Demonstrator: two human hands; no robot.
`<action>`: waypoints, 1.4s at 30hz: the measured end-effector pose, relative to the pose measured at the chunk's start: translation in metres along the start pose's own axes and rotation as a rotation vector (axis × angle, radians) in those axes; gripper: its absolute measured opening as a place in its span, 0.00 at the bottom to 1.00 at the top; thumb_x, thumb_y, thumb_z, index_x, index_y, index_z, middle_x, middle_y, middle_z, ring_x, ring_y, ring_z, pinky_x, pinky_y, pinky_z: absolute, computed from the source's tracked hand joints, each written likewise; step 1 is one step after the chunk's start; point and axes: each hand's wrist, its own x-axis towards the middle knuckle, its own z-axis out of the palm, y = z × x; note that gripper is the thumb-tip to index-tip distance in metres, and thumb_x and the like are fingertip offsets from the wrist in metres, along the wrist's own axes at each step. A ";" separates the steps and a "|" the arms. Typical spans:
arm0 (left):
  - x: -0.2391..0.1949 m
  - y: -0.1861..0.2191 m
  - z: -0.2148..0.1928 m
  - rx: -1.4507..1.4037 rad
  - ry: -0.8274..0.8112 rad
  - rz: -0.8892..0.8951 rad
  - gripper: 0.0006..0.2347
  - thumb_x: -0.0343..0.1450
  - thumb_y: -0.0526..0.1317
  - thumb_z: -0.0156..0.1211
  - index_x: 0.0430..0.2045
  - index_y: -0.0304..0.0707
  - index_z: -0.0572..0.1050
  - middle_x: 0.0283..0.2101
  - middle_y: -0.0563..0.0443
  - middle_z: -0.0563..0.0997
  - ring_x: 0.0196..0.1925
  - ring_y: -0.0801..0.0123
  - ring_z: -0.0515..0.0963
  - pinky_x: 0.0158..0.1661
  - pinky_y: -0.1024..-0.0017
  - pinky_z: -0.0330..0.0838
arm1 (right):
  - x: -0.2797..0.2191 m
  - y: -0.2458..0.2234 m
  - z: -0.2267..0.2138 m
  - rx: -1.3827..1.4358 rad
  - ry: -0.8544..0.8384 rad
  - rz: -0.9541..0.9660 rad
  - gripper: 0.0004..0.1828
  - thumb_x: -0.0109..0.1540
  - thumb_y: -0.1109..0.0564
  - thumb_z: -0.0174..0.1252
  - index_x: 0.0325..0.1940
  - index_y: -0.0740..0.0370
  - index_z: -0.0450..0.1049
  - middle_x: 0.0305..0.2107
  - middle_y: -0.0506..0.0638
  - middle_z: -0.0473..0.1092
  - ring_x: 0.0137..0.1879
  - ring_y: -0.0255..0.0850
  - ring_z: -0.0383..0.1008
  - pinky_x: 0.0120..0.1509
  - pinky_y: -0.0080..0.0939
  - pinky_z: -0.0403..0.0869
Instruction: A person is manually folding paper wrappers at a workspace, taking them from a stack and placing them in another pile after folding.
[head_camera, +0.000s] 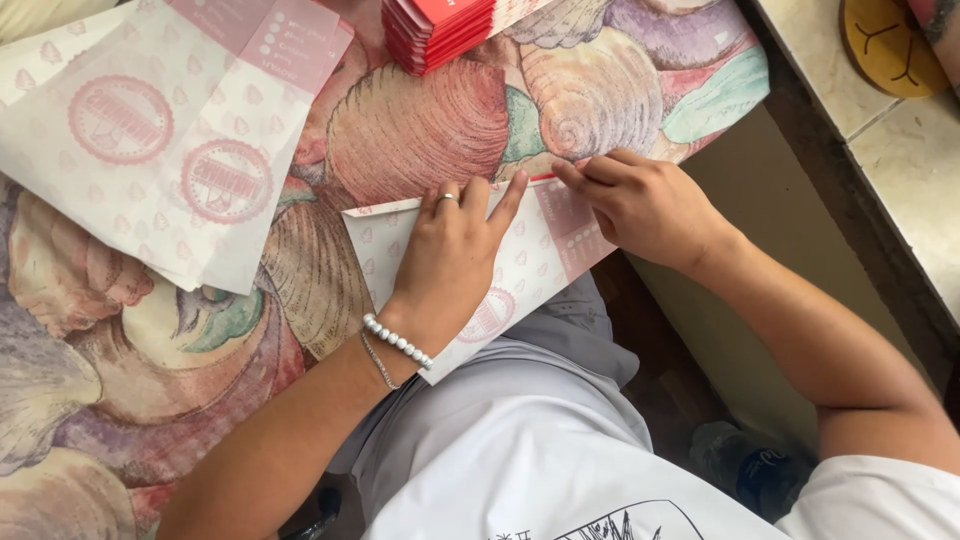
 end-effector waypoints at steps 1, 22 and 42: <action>0.001 0.001 0.002 -0.027 -0.025 -0.015 0.25 0.67 0.36 0.58 0.63 0.47 0.71 0.36 0.52 0.69 0.39 0.62 0.73 0.49 0.60 0.74 | 0.000 -0.003 -0.001 -0.013 0.012 0.021 0.19 0.66 0.61 0.54 0.60 0.55 0.78 0.31 0.45 0.65 0.43 0.39 0.74 0.43 0.34 0.76; -0.060 -0.045 -0.015 -0.162 -0.064 -0.173 0.21 0.72 0.38 0.57 0.62 0.38 0.72 0.50 0.37 0.73 0.55 0.49 0.74 0.60 0.52 0.66 | 0.013 -0.038 0.007 -0.311 -0.027 0.114 0.30 0.60 0.61 0.54 0.66 0.40 0.73 0.33 0.47 0.67 0.36 0.38 0.70 0.35 0.29 0.75; -0.048 -0.046 0.000 0.010 0.008 -0.082 0.23 0.70 0.47 0.55 0.63 0.53 0.73 0.35 0.47 0.72 0.39 0.57 0.77 0.55 0.54 0.76 | 0.004 -0.037 0.013 -0.219 0.064 0.145 0.29 0.62 0.60 0.53 0.69 0.49 0.73 0.35 0.48 0.63 0.40 0.42 0.68 0.45 0.35 0.75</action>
